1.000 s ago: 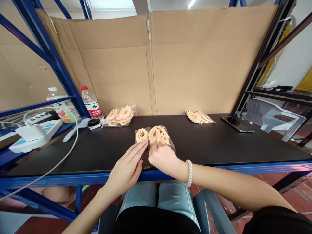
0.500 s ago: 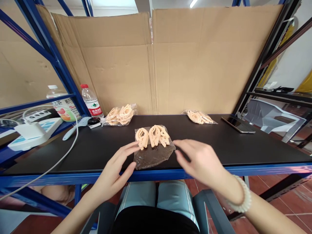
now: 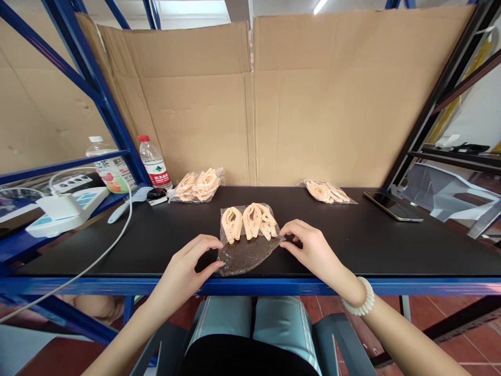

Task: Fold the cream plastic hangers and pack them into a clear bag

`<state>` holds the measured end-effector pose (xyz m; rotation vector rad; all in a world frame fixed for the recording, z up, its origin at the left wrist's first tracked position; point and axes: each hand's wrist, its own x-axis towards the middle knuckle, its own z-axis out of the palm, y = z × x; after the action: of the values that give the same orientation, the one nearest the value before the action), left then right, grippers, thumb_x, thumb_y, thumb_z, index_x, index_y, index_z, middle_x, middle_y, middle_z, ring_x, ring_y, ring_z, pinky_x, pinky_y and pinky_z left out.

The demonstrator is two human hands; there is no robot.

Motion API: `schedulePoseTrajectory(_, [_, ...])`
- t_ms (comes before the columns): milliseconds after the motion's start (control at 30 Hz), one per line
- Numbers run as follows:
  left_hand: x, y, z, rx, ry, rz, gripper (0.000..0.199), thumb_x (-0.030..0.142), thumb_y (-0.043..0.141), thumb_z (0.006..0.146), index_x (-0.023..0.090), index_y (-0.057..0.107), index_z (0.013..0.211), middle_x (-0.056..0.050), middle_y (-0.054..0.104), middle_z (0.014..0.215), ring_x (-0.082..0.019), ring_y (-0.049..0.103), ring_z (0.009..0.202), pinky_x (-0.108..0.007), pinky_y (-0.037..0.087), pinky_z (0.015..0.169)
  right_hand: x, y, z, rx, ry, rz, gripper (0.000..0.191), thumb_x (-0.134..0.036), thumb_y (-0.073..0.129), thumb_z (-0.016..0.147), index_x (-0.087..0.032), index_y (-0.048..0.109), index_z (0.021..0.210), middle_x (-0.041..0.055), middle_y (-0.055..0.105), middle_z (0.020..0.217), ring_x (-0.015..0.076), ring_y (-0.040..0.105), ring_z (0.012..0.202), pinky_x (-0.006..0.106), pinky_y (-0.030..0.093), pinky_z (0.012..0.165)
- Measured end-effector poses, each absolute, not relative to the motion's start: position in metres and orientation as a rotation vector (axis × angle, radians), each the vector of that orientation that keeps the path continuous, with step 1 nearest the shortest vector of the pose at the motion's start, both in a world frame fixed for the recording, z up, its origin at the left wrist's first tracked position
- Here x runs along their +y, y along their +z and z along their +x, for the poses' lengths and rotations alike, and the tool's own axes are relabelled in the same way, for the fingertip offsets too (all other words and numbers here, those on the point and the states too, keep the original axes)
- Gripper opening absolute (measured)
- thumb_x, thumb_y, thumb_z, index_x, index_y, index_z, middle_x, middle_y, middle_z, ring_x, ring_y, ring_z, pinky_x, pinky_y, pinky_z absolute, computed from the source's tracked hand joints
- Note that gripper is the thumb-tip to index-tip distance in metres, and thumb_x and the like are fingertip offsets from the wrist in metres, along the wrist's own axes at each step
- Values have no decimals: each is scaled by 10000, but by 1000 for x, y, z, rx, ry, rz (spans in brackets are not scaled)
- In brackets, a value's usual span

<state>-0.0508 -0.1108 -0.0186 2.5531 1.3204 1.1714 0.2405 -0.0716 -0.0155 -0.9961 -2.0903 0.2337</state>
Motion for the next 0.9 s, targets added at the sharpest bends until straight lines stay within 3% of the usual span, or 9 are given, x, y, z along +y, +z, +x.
schedulePoseTrajectory(133, [-108,-22,-49,1295,1224,2606,183,157,465,957,211,609,857,-42,654,1012,-179,629,914,-289,500,811,-76,-16,240,-2026,282,-1064,152,-213,542,913,-195,617,783,64,684,965,167,638,789,280,511,631])
schedulePoseTrajectory(433, [-120,-25,-59,1362,1368,2404,152,202,463,962,211,562,846,-35,704,1004,-176,671,920,-255,510,806,-96,-27,235,-1870,498,-1107,165,-285,508,945,-216,598,826,48,711,995,194,659,947,310,503,758])
schedulePoseTrajectory(567, [-123,-19,-59,1369,1314,2322,154,240,466,965,219,597,889,-22,697,970,-173,658,887,-247,493,761,-100,-26,227,-1793,558,-1110,200,-330,482,963,-206,589,848,41,693,872,182,662,831,298,507,720])
schedulePoseTrajectory(733, [-120,-13,-53,1407,1274,2119,156,278,457,950,214,539,834,11,630,768,-154,612,717,-246,460,669,-98,-27,220,-1696,675,-1107,200,-357,516,937,-200,551,817,24,660,744,159,637,694,264,499,625])
schedulePoseTrajectory(833, [-119,-14,-51,1443,1309,1992,50,263,475,918,229,477,954,47,587,685,-143,564,628,-234,432,604,-97,-27,217,-1637,680,-1141,170,-367,530,919,-208,501,866,-4,629,660,131,564,559,235,443,510])
schedulePoseTrajectory(900, [-119,-16,-50,1466,1338,1941,114,249,472,909,240,426,1013,69,569,656,-137,532,587,-221,401,560,-97,-27,215,-1601,677,-1152,180,-360,544,905,-222,439,952,-39,607,617,113,492,480,218,390,452])
